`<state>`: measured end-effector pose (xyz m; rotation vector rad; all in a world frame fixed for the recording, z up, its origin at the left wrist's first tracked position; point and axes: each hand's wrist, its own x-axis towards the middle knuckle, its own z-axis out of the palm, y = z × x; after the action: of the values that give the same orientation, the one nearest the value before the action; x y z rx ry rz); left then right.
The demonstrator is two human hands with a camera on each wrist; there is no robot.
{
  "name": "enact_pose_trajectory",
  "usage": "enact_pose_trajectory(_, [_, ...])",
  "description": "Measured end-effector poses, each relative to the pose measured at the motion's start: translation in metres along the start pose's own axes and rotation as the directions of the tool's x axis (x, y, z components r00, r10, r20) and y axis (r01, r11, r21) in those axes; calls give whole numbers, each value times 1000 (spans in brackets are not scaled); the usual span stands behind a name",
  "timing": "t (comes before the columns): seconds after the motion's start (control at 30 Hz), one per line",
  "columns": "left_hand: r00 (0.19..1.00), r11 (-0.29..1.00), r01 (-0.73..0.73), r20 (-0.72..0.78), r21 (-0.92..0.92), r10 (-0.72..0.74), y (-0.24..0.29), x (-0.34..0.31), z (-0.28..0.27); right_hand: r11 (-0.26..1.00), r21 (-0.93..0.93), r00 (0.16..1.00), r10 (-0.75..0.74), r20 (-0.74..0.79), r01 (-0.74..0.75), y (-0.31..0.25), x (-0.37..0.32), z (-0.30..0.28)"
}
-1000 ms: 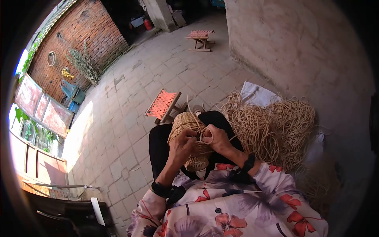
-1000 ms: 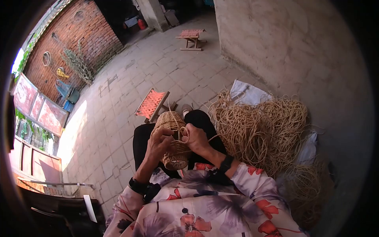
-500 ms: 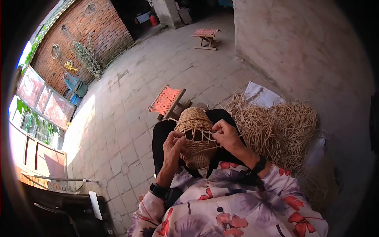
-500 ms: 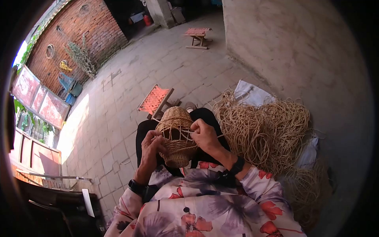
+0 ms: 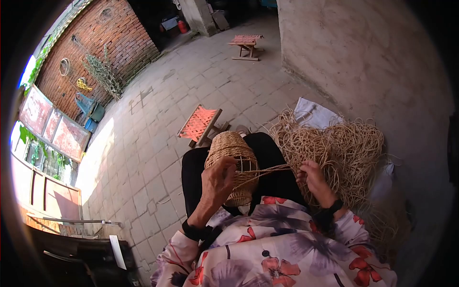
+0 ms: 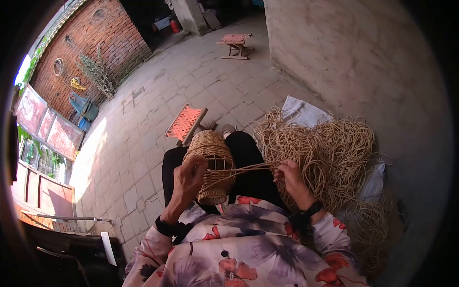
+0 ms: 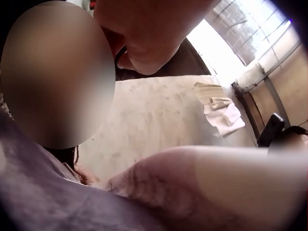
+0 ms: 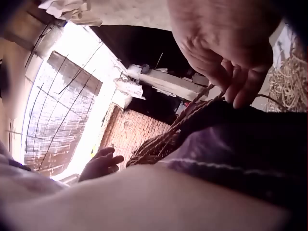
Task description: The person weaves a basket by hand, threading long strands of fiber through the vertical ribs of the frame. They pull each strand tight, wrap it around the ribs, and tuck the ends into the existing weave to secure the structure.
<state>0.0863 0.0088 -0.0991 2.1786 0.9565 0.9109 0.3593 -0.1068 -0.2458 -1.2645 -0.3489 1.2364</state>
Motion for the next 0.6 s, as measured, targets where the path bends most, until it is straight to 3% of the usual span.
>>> enact_pose_trajectory(0.07, [999, 999, 6, 35, 46, -7, 0, 2, 4, 987, 157, 1000, -8, -28, 12, 4, 2, 1])
enact_pose_trajectory(0.2, [986, 989, 27, 159, 147, -50, 2, 4, 8, 962, 267, 993, 78, -85, -53, 13, 4, 2])
enact_pose_trajectory(0.27, [972, 984, 43, 221, 174, -82, 3, 5, 8, 988, -156, 992, -10, -127, -10, 8, 3, 7])
enact_pose_trajectory(0.3, [963, 984, 78, 243, 161, -117, 4, 6, 7, 988, -152, 992, -11, -129, -9, 13, 8, 2])
enact_pose_trajectory(0.33, [952, 983, 114, 265, 147, -150, 4, 7, 7, 793, -559, 933, -348, -93, 241, 20, 16, -4])
enact_pose_trajectory(0.37, [952, 983, 112, 267, 146, -148, 0, 8, 9, 382, -841, 791, -606, 85, 384, 27, 22, -11])
enact_pose_trajectory(0.4, [960, 996, 45, 272, 76, -64, -6, 8, 11, 381, -841, 790, -607, 86, 384, 20, 19, -9])
enact_pose_trajectory(0.43, [962, 1000, -21, 271, 5, 19, -10, 7, 12, 772, -574, 906, -406, -116, 273, 12, 17, -6])
enact_pose_trajectory(0.47, [962, 1000, -20, 271, 6, 17, -13, 6, 12, 981, -176, 971, -120, -206, 84, 6, 16, -4])
enact_pose_trajectory(0.5, [956, 998, -62, 286, -5, 60, -12, 8, 10, 981, -176, 971, -119, -206, 83, 8, 22, -9])
enact_pose_trajectory(0.57, [947, 994, -105, 302, -17, 105, -7, 8, 8, 934, 358, 997, 23, -68, 3, 14, 36, -24])
enact_pose_trajectory(0.6, [943, 979, 169, 309, -114, -127, -3, 7, 7, 924, 383, 997, 25, -68, 3, 6, 32, -16])
